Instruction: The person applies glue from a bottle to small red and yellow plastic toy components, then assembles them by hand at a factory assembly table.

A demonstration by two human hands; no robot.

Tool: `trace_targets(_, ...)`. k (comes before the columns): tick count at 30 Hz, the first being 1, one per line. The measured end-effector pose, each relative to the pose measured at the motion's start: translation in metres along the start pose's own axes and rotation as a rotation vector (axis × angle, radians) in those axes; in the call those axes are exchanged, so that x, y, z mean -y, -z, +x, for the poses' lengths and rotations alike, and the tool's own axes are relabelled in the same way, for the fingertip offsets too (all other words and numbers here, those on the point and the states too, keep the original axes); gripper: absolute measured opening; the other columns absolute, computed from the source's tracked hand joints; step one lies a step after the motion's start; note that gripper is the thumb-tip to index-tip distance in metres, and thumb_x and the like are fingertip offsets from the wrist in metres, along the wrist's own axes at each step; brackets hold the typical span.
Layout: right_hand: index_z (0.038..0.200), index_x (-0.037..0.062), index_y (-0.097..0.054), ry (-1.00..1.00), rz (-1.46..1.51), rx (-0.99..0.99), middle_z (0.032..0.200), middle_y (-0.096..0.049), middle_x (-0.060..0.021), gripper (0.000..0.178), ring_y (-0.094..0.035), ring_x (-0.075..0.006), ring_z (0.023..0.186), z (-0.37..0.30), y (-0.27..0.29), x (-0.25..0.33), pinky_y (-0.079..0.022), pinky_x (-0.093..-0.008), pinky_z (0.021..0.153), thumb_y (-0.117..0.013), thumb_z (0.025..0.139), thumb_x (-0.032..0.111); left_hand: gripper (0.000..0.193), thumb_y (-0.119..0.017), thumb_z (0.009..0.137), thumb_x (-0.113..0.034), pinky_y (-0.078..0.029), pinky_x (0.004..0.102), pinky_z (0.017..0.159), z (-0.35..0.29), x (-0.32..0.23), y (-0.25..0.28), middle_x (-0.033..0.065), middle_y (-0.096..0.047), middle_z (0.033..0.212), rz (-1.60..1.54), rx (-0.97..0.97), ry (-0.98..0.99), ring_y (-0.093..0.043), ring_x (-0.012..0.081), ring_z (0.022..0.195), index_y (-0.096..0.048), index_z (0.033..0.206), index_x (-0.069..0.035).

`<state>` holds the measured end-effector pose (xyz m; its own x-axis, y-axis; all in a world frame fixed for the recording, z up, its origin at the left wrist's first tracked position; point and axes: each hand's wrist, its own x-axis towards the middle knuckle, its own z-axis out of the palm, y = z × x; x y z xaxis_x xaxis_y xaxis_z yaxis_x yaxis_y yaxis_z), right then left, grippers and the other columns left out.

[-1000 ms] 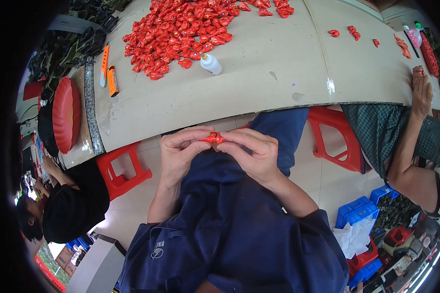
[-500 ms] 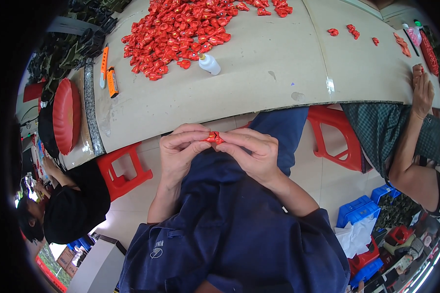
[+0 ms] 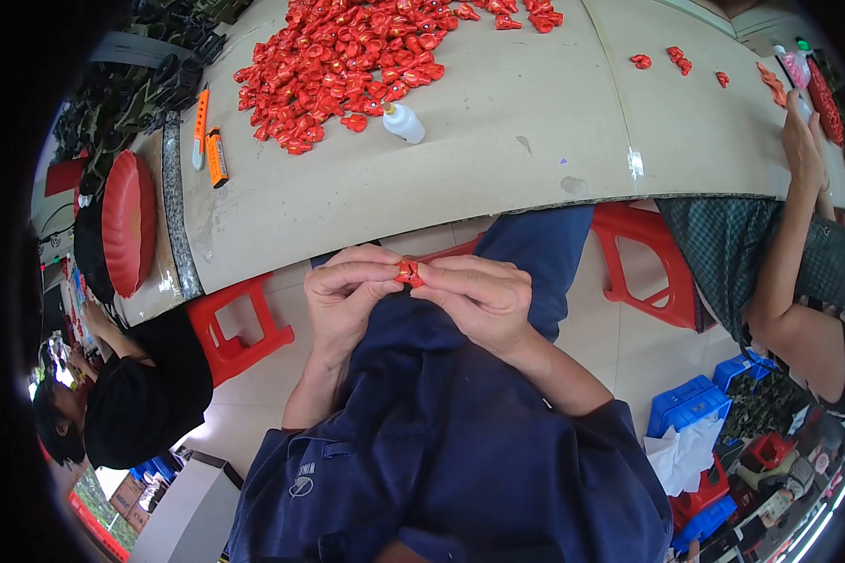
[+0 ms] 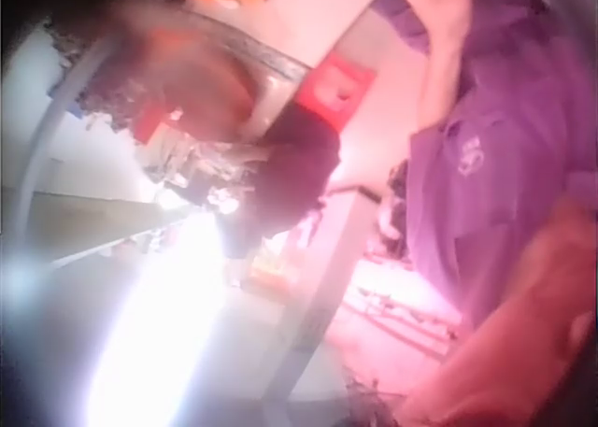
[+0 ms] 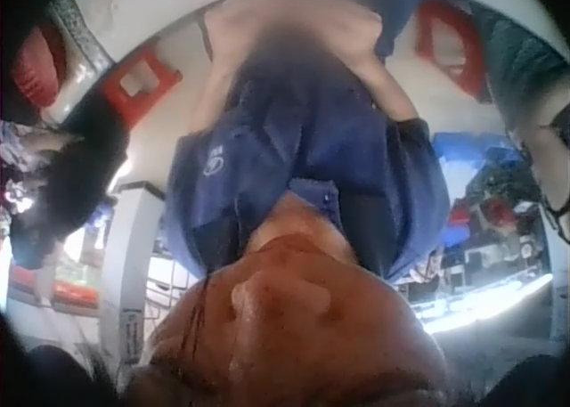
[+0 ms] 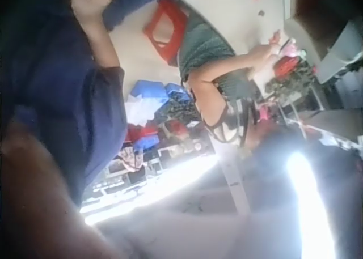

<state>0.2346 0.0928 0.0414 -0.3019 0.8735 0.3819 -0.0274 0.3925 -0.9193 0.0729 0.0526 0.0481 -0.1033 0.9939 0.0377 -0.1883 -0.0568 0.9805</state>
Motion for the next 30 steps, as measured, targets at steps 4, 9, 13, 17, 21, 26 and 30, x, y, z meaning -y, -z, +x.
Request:
trace_targets(4, 0.083, -0.0018, -0.065, 0.005, 0.005, -0.001, 0.077, -0.065, -0.0121, 0.023, -0.064, -0.0177, 0.065, -0.002, 0.0, -0.002, -0.051, -0.0226, 0.055, -0.073, 0.062, -0.001, 0.016, -0.062, 0.071, 0.008, -0.053, 0.0246, 0.069, 0.001, -0.001, -0.001, 0.0129, -0.062, 0.091, 0.023, 0.008, -0.016, -0.061, 0.0175, 0.081, -0.066, 0.084, 0.001)
trace_targets(9, 0.081, -0.0014, -0.065, 0.015, -0.005, -0.002, 0.075, -0.064, -0.0136, 0.02, -0.063, -0.0159, 0.063, -0.003, 0.0, -0.002, -0.05, -0.0219, 0.054, -0.073, 0.062, -0.002, 0.015, -0.063, 0.071, 0.008, -0.053, 0.0247, 0.069, 0.0, -0.001, -0.001, 0.0129, -0.062, 0.091, 0.018, 0.016, -0.03, -0.061, 0.0176, 0.081, -0.066, 0.084, 0.001)
trace_targets(13, 0.081, -0.0012, -0.065, 0.02, 0.002, 0.0, 0.075, -0.064, -0.0138, 0.02, -0.063, -0.017, 0.063, -0.003, 0.001, -0.003, -0.051, -0.0228, 0.054, -0.073, 0.063, -0.003, 0.015, -0.065, 0.068, 0.009, -0.052, 0.026, 0.068, 0.0, -0.003, -0.002, 0.0127, -0.061, 0.09, 0.015, 0.002, 0.001, -0.06, 0.0196, 0.08, -0.066, 0.081, 0.0)
trace_targets(17, 0.082, -0.0008, -0.065, 0.168, -0.007, 0.015, 0.074, -0.064, -0.0136, 0.022, -0.064, -0.0192, 0.061, -0.003, 0.002, -0.006, -0.051, -0.0245, 0.053, -0.073, 0.062, -0.002, 0.014, -0.064, 0.07, 0.008, -0.053, 0.0261, 0.07, 0.0, 0.004, 0.003, 0.0123, -0.063, 0.088, -0.019, 0.044, -0.057, -0.061, 0.0195, 0.081, -0.066, 0.081, 0.0)
trace_targets(21, 0.083, -0.0005, -0.064, 0.302, -0.059, 0.038, 0.072, -0.064, -0.0131, 0.023, -0.063, -0.0208, 0.06, -0.007, 0.004, -0.012, -0.051, -0.0261, 0.053, -0.073, 0.061, -0.002, 0.013, -0.066, 0.067, 0.007, -0.052, 0.029, 0.07, 0.002, 0.008, 0.005, 0.0107, -0.064, 0.084, -0.025, 0.132, -0.175, -0.062, 0.0224, 0.081, -0.067, 0.077, -0.001)
trace_targets(26, 0.08, -0.0005, -0.065, 0.331, -0.051, 0.018, 0.07, -0.062, -0.0106, 0.024, -0.061, -0.0194, 0.057, -0.006, 0.0, -0.01, -0.048, -0.0252, 0.048, -0.075, 0.058, 0.001, 0.012, -0.067, 0.066, 0.005, -0.051, 0.0289, 0.069, 0.001, 0.01, 0.005, 0.0106, -0.065, 0.084, -0.079, 0.144, -0.187, -0.062, 0.0232, 0.08, -0.067, 0.077, -0.001)
trace_targets(30, 0.083, -0.0011, -0.064, 0.271, -0.009, 0.024, 0.072, -0.063, -0.013, 0.024, -0.063, -0.0213, 0.061, -0.006, 0.001, -0.01, -0.051, -0.027, 0.054, -0.073, 0.061, -0.001, 0.013, -0.067, 0.066, 0.006, -0.051, 0.0289, 0.07, 0.001, 0.011, 0.005, 0.0107, -0.065, 0.083, -0.069, 0.118, -0.163, -0.062, 0.0227, 0.08, -0.067, 0.077, -0.001)
